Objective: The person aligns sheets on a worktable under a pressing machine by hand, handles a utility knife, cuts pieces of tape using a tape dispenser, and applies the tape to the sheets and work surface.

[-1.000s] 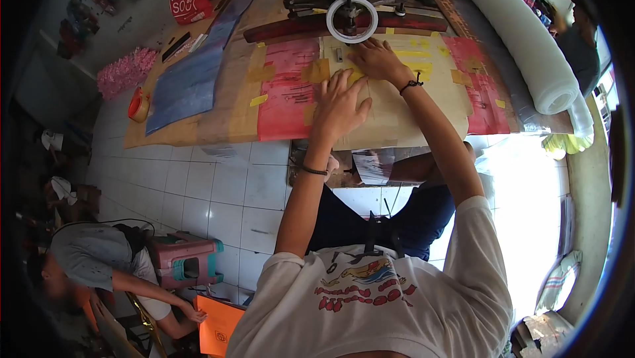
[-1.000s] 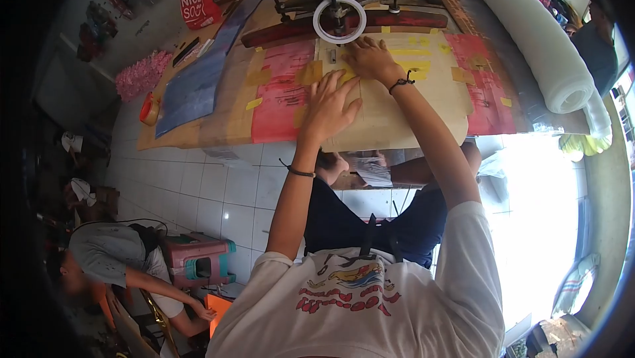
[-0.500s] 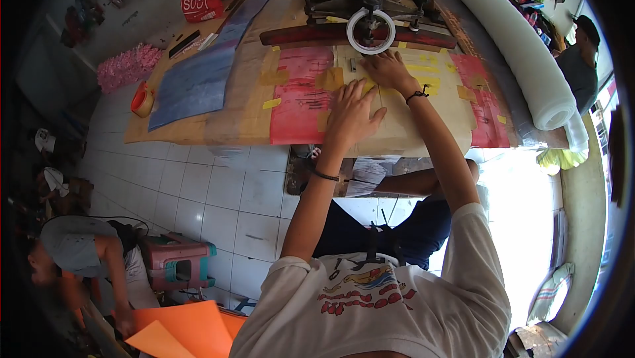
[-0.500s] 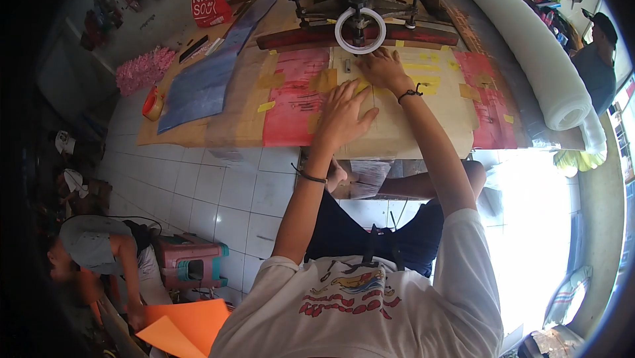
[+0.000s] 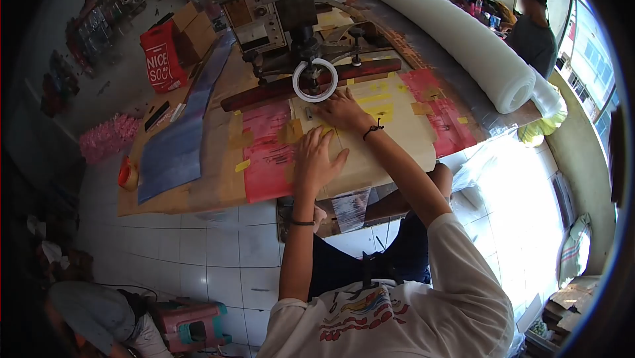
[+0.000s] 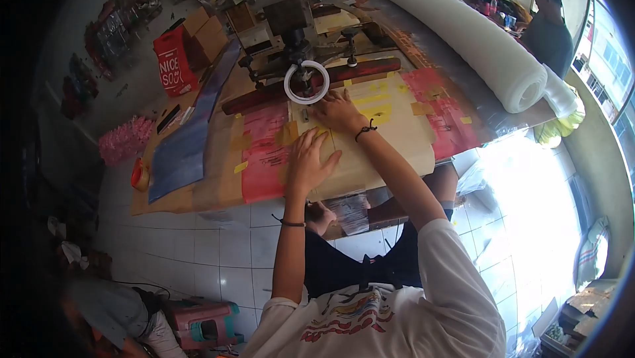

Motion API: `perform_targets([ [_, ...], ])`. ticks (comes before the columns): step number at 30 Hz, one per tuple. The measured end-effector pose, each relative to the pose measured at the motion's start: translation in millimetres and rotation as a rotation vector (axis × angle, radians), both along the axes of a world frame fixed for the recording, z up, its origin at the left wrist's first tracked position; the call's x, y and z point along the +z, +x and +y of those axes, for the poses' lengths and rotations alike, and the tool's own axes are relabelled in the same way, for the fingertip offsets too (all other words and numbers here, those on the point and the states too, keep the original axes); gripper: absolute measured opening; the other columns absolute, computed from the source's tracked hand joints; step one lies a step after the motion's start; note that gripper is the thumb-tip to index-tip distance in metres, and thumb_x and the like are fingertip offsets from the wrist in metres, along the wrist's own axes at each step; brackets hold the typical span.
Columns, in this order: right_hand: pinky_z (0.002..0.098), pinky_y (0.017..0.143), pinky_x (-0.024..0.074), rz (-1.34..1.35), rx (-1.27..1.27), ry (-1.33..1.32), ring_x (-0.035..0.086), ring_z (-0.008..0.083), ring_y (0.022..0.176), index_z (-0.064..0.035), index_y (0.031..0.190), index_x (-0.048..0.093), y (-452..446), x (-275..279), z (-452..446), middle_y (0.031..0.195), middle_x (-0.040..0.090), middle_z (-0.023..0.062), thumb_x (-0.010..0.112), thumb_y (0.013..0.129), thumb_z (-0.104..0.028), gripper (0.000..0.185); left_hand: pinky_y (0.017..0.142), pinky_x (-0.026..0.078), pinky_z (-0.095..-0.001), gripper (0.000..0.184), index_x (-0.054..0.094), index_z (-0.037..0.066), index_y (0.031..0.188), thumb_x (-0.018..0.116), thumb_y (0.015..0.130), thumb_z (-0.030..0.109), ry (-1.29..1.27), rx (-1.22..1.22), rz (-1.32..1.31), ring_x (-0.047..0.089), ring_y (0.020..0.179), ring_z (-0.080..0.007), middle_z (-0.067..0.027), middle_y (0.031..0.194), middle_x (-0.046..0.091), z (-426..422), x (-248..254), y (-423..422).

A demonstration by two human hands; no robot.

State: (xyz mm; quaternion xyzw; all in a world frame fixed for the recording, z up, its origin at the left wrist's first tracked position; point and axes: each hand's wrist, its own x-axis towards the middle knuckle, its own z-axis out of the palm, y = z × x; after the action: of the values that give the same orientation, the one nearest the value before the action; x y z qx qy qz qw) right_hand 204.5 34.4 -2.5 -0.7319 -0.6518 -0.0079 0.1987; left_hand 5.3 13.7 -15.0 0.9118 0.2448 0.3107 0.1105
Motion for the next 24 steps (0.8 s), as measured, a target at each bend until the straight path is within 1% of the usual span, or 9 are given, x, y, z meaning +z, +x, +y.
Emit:
perform_targets([
  [2,0.0695,0.122,0.0157,-0.01,-0.012,0.008,0.031,0.0395,0.152,-0.0174,0.149,0.054,1.9,-8.3,5.1,0.158,0.044,0.0202,0.039,0.105,-0.059,0.063,0.116,0.037,-0.0467,0.062,0.065,0.004,0.133,0.073,0.088,0.045,-0.013,-0.003,0.0,0.049,0.136,-0.036,-0.0186,0.144,0.055,-1.6,-0.7,-0.5],
  [5,0.0711,0.121,0.0162,-0.017,-0.007,-0.083,0.032,0.0401,0.151,-0.0188,0.148,0.055,4.6,-4.1,10.8,0.157,0.045,0.0195,0.041,0.104,-0.06,0.063,0.116,0.037,-0.047,0.062,0.065,0.004,0.134,0.073,0.088,0.045,-0.017,0.01,0.006,0.048,0.137,-0.0363,-0.0187,0.145,0.055,-0.9,-3.0,0.0],
  [8,0.0699,0.121,0.0163,-0.029,-0.058,-0.134,0.03,0.0418,0.151,-0.0262,0.15,0.054,0.0,-0.9,12.5,0.162,0.041,0.0115,0.039,0.104,-0.062,0.06,0.117,0.036,-0.0474,0.063,0.064,0.003,0.134,0.072,0.088,0.046,-0.007,0.016,0.022,0.047,0.139,-0.0365,-0.0191,0.146,0.055,-1.1,-3.0,0.4],
  [14,0.0735,0.119,0.0147,-0.027,-0.106,-0.145,0.022,0.0414,0.155,-0.0232,0.156,0.045,-8.3,3.6,17.5,0.164,0.038,0.0119,0.036,0.104,-0.062,0.065,0.117,0.036,-0.0478,0.063,0.064,0.004,0.134,0.072,0.089,0.046,-0.035,0.02,0.011,0.047,0.139,-0.0368,-0.02,0.145,0.055,-4.3,1.0,-0.1],
  [17,0.073,0.12,0.0143,-0.002,-0.121,-0.169,0.02,0.0413,0.156,-0.0206,0.156,0.045,-14.9,9.6,15.5,0.165,0.036,0.0125,0.035,0.105,-0.061,0.065,0.116,0.037,-0.048,0.063,0.064,0.004,0.135,0.072,0.089,0.046,-0.04,0.004,0.006,0.048,0.138,-0.0369,-0.0201,0.145,0.055,-2.3,-1.1,0.0],
  [20,0.0766,0.117,0.0162,-0.013,-0.084,-0.12,0.026,0.0436,0.153,-0.021,0.154,0.047,-12.0,2.4,16.3,0.163,0.038,0.0171,0.036,0.105,-0.056,0.061,0.116,0.038,-0.048,0.062,0.064,0.005,0.136,0.072,0.089,0.045,-0.027,0.009,0.007,0.049,0.137,-0.0368,-0.0197,0.145,0.055,-4.0,1.4,-1.0],
  [23,0.071,0.121,0.0129,0.037,-0.093,-0.013,0.022,0.0427,0.155,-0.0163,0.153,0.049,-13.9,-4.6,14.9,0.162,0.04,0.0148,0.036,0.108,-0.052,0.059,0.116,0.037,-0.0478,0.062,0.063,0.006,0.136,0.072,0.089,0.045,-0.03,0.007,0.021,0.048,0.138,-0.0366,-0.0191,0.146,0.054,-3.3,0.9,-0.7],
  [24,0.0693,0.122,0.0157,-0.026,-0.086,0.027,0.026,0.0424,0.153,-0.0153,0.151,0.05,-9.6,-13.6,20.0,0.16,0.042,0.016,0.038,0.107,-0.049,0.057,0.117,0.037,-0.0477,0.062,0.063,0.006,0.137,0.072,0.089,0.045,-0.034,0.011,0.024,0.048,0.138,-0.0365,-0.0189,0.146,0.054,-4.1,0.0,-1.2],
])
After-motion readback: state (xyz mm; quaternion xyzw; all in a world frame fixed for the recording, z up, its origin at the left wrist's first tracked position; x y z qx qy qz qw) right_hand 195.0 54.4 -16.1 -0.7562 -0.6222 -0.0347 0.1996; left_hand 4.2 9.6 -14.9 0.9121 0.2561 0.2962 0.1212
